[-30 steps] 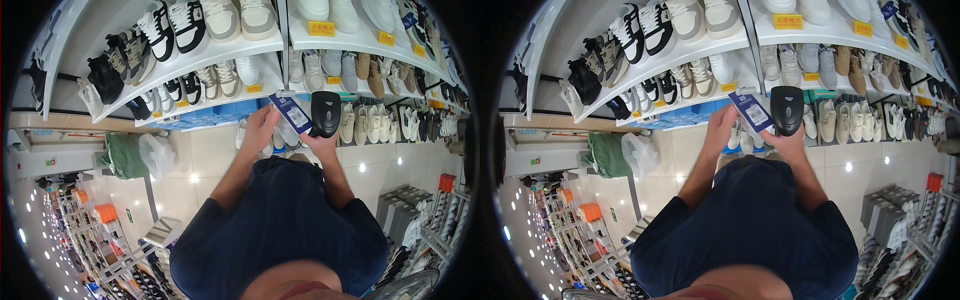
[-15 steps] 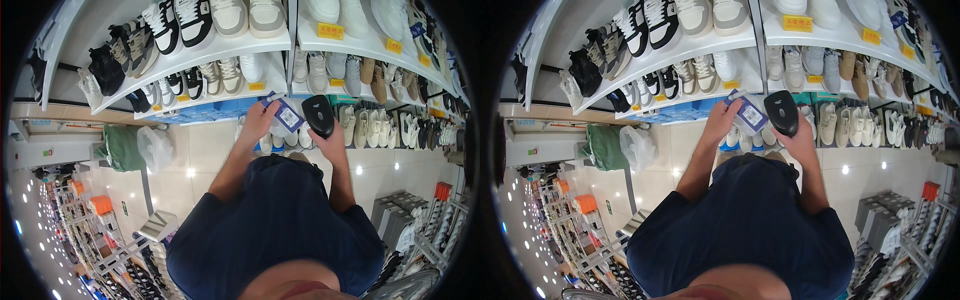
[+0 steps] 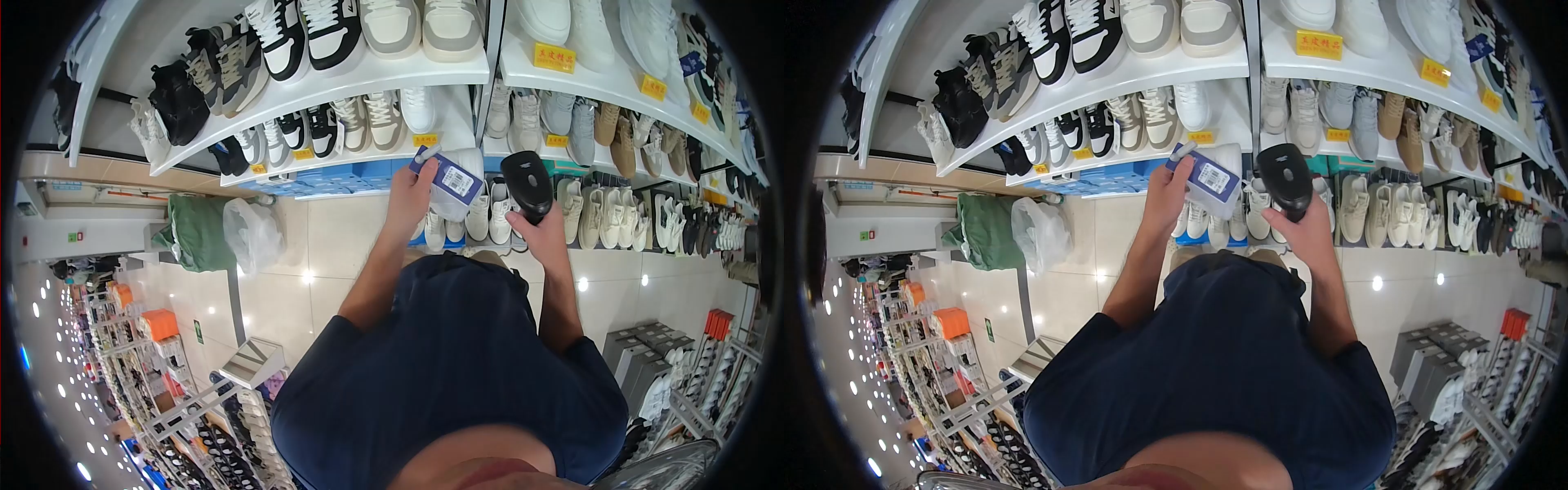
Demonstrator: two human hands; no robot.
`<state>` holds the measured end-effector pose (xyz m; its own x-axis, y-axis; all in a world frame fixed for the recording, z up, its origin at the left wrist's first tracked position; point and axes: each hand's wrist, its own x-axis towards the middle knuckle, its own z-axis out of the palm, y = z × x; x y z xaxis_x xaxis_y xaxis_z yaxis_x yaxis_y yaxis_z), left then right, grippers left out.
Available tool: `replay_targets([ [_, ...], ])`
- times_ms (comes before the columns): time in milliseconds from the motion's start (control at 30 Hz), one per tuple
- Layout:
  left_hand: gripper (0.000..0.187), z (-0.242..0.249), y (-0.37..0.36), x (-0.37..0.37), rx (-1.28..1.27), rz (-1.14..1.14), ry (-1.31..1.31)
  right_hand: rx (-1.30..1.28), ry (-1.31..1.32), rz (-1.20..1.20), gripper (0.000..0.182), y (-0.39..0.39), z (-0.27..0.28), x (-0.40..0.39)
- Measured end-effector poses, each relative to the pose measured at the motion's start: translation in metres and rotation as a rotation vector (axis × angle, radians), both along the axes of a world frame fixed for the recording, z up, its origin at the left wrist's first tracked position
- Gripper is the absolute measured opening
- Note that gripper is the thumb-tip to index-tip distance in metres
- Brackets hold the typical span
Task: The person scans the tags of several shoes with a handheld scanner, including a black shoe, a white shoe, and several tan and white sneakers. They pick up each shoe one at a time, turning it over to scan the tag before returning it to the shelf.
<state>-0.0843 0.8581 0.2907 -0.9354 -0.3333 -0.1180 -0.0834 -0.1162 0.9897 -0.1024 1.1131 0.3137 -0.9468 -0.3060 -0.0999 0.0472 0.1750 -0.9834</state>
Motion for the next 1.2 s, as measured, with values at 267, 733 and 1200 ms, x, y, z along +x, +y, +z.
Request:
replay_targets([
  [267,0.031,0.0,0.019,0.011,0.448,0.011,-0.125,-0.06,0.043,0.065,0.037,-0.023,-0.022,0.002],
  [733,0.027,0.016,0.019,0.017,0.561,0.031,-0.168,-0.169,-0.093,0.134,0.061,-0.025,-0.063,-0.005],
  [1200,0.051,-0.04,0.008,0.048,0.125,-0.271,-0.035,-0.866,-0.451,-0.142,0.053,-0.035,-0.07,-0.021],
])
